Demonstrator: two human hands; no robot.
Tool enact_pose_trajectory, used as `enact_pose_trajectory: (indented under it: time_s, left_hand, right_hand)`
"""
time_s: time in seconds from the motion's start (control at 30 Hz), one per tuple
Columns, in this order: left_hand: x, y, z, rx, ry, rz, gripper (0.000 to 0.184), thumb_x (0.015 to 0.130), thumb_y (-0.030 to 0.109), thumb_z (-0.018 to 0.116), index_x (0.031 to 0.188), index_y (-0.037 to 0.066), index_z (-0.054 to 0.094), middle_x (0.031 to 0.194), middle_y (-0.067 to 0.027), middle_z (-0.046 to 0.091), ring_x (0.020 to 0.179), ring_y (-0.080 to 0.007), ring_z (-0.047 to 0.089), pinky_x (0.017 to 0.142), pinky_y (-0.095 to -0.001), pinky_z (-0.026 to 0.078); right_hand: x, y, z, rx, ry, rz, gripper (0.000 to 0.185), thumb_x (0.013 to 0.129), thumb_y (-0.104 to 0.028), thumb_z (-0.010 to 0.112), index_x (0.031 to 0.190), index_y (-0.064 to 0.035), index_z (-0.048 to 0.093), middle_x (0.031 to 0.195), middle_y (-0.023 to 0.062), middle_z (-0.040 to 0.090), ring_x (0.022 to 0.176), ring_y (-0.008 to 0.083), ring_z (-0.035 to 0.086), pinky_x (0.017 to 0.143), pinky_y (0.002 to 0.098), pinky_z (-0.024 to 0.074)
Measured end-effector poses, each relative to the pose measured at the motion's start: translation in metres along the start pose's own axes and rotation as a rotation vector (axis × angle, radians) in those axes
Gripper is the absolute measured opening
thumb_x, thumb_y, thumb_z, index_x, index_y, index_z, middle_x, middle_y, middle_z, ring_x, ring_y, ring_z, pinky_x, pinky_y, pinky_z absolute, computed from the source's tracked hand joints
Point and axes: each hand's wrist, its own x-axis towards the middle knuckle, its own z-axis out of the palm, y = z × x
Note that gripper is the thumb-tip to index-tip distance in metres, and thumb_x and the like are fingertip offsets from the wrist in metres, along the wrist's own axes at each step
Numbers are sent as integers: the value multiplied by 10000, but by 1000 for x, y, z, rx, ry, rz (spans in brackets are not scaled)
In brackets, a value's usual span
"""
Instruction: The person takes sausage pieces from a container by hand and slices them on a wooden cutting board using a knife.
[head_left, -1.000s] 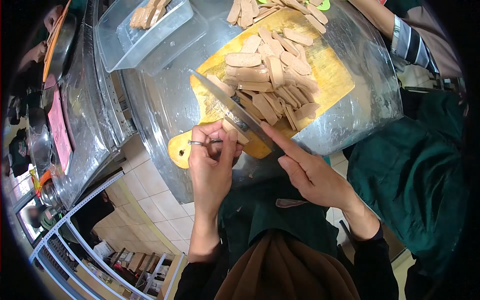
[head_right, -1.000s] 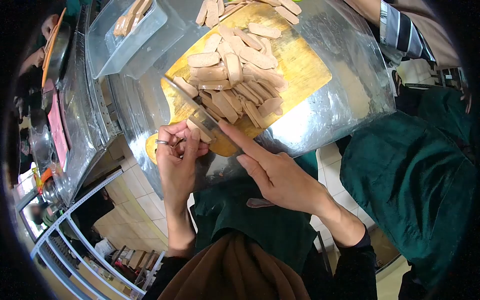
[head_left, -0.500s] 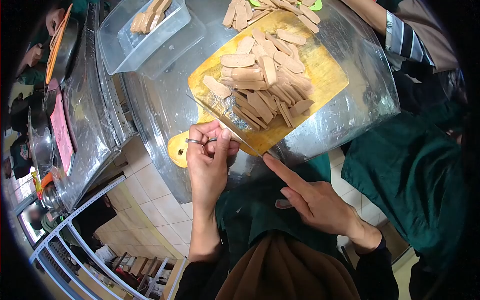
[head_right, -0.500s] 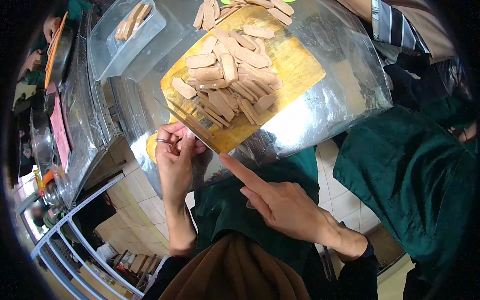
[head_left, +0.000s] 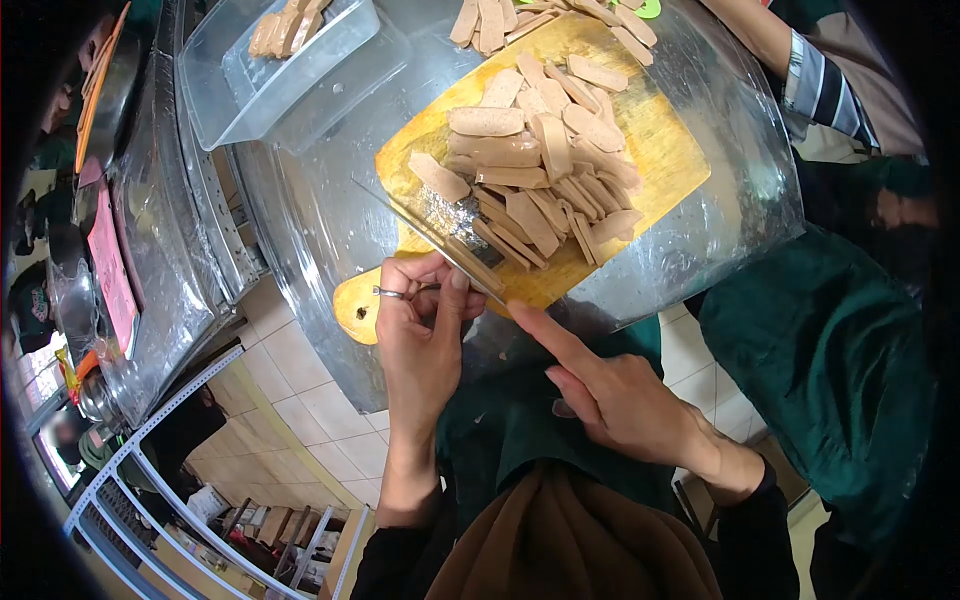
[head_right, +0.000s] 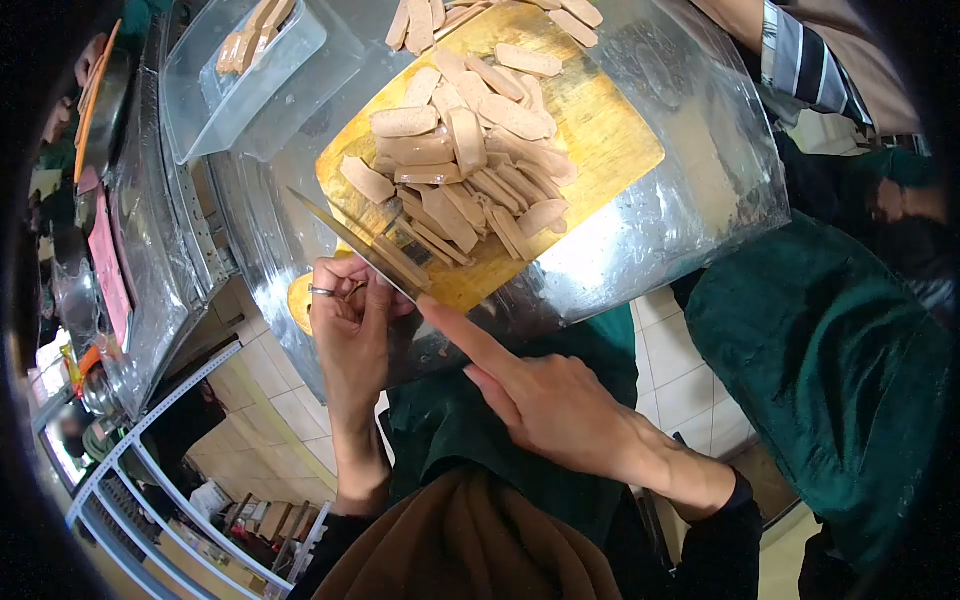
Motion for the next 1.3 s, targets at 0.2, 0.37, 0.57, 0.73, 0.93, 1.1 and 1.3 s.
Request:
enact_pose_trajectory:
  time_s: [0.2,0.37,0.57,0.73,0.93,1.1,1.3]
  left_hand:
    - [-4,4,7,111,78,-11,140,992,61,580,1102,-8,528,895,-36,624,757,-71,636,679,-208,536]
    - [-4,-1,3,142,67,-3,135,989,58,584,1096,-14,542,898,-43,622,755,-91,641,676,-219,528]
    - [-4,-1,3,144,57,0,152,990,60,584,1112,-19,539,898,-55,619,755,-103,643,674,-238,519]
    - [-6,-1,10,185,99,62,167,989,65,589,1126,-14,535,883,-54,607,746,-100,631,652,-233,502]
    - [-3,-3,7,184,81,58,159,983,78,606,1114,3,558,857,-37,596,718,-90,610,639,-225,492]
    - [-3,0,5,230,40,43,173,995,95,589,1125,-4,531,991,-62,627,801,-73,601,709,-219,506]
    - [-4,1,5,255,46,35,170,990,91,598,1120,0,538,975,-55,634,787,-65,589,701,-216,500]
  right_hand:
    - [10,2,7,-22,46,-53,676,989,-129,517,1564,-193,167,752,229,659,546,399,619,494,497,503]
    - [-2,4,10,-29,49,-31,676,993,-133,509,1566,-202,156,644,211,629,545,414,619,506,506,508]
    - [37,4,12,-81,68,-74,661,999,-144,495,1564,-199,157,627,220,625,561,436,621,552,527,533]
    - [35,8,13,-60,86,-97,652,999,-147,494,1560,-198,166,768,252,663,579,441,627,576,532,545]
    - [23,10,9,-28,49,-68,648,1000,-148,489,1559,-194,165,1003,236,687,630,457,637,601,544,543]
    - [43,10,6,52,67,-78,633,1006,-151,479,1557,-196,170,1031,245,683,652,463,640,634,561,541]
    - [29,15,6,17,59,-71,607,1010,-161,475,1550,-188,200,1088,301,640,706,475,646,675,555,537]
